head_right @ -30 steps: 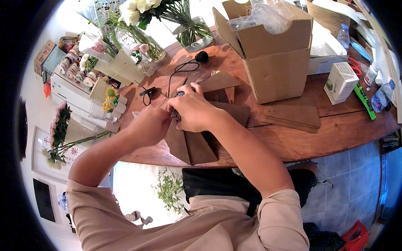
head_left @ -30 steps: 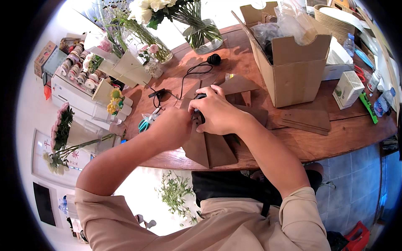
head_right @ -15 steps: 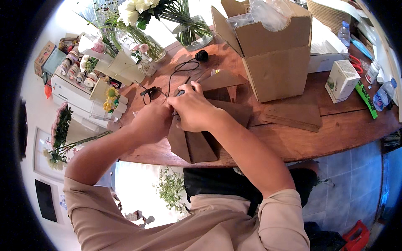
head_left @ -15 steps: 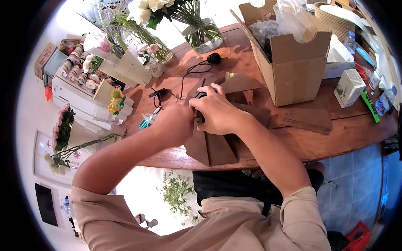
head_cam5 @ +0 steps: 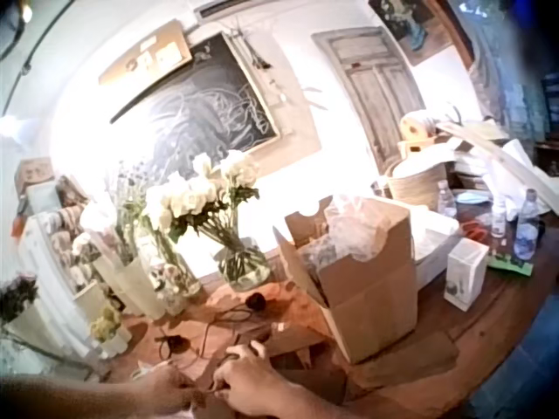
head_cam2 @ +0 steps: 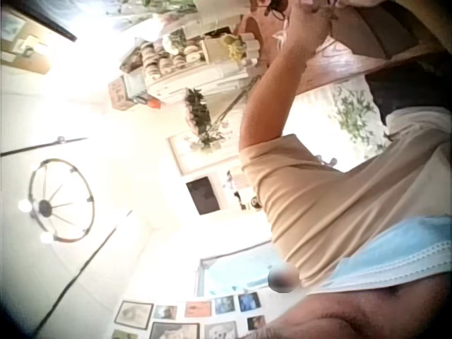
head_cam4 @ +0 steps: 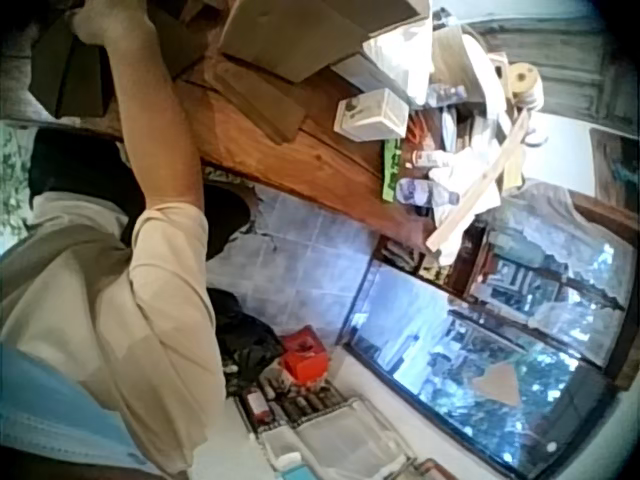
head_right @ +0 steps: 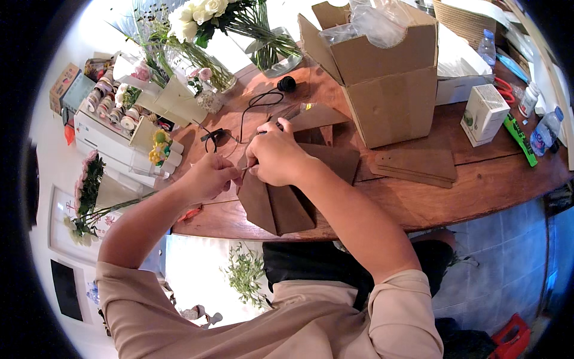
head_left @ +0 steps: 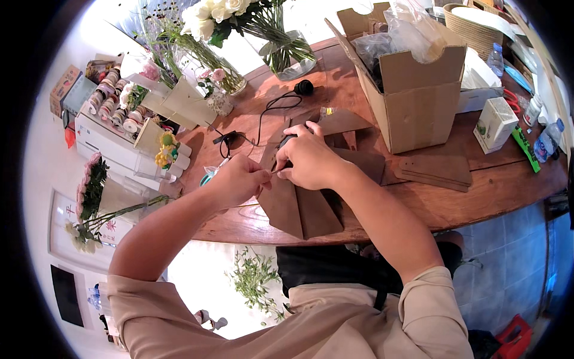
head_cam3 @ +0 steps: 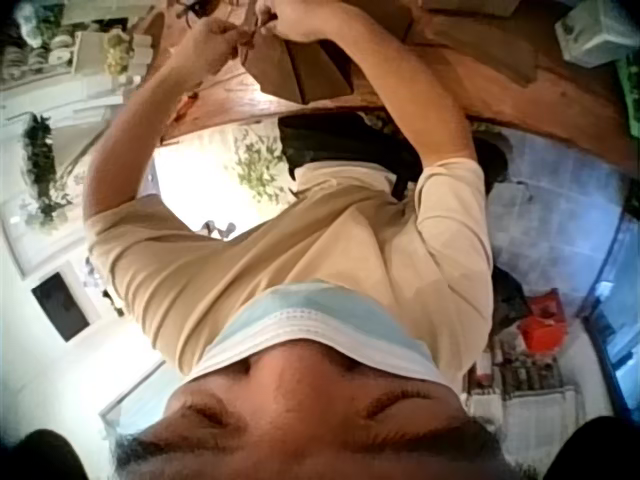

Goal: The person assembles a cardboard structure by inserting small metal pins into pre-drilled holes on brown cardboard pieces. They use a screwdriver to push the pins through the layers, securing the components together. The person works methodically, handling the cardboard pieces and tools on a wooden table.

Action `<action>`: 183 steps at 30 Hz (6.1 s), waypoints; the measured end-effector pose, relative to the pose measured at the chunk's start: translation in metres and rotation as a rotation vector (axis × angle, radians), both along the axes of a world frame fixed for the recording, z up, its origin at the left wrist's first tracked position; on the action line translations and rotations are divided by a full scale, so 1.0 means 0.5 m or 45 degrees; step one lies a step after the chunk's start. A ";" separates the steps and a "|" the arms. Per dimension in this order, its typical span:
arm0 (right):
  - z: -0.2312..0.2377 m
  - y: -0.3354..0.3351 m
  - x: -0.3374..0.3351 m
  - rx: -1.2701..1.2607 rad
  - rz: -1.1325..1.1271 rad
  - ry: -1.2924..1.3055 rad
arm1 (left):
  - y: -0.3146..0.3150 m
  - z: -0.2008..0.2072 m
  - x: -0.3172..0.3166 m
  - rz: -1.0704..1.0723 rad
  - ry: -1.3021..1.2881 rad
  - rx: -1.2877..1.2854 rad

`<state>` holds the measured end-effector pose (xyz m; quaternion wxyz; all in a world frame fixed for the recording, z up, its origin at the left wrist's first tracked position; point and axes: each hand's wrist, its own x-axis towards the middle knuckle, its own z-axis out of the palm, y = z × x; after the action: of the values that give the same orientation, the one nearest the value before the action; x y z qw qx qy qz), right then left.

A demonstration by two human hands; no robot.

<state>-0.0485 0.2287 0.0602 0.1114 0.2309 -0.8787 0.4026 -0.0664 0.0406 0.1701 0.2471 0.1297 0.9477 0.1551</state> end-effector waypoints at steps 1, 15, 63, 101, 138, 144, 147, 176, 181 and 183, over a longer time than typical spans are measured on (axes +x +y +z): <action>-0.002 -0.003 0.000 0.003 0.025 0.004 | -0.001 -0.006 0.005 0.008 0.031 0.020; -0.003 -0.002 0.007 0.052 0.069 0.086 | 0.005 -0.004 0.032 -1.386 0.978 -0.825; 0.031 0.280 0.319 0.678 -0.826 -0.180 | -0.172 -0.352 0.099 0.434 0.777 1.361; -0.060 0.373 0.315 0.924 -0.499 0.661 | -0.077 -0.304 0.129 -0.600 1.283 0.947; 0.017 -0.090 0.111 -0.617 -0.453 -0.179 | -0.175 -0.362 0.199 0.642 0.319 1.650; 0.067 -0.038 -0.001 0.350 -0.335 0.066 | -0.178 -0.344 0.187 0.661 0.338 1.428; 0.053 -0.017 -0.022 0.485 -0.208 -0.080 | -0.172 -0.343 0.184 0.659 0.376 1.260; -0.035 -0.029 -0.016 0.198 -0.319 0.350 | -0.435 -0.262 -0.272 0.149 1.145 0.107; -0.005 0.038 -0.017 0.049 -0.317 0.311 | -0.428 -0.267 -0.297 0.380 0.682 0.007; -0.004 0.078 -0.022 -0.029 -0.435 0.242 | -0.425 -0.280 -0.296 0.332 0.778 0.069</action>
<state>-0.0593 0.2675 0.0580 0.2635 0.1140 -0.8860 0.3642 -0.2146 -0.1719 0.0299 -0.0738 0.0541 0.9821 0.1645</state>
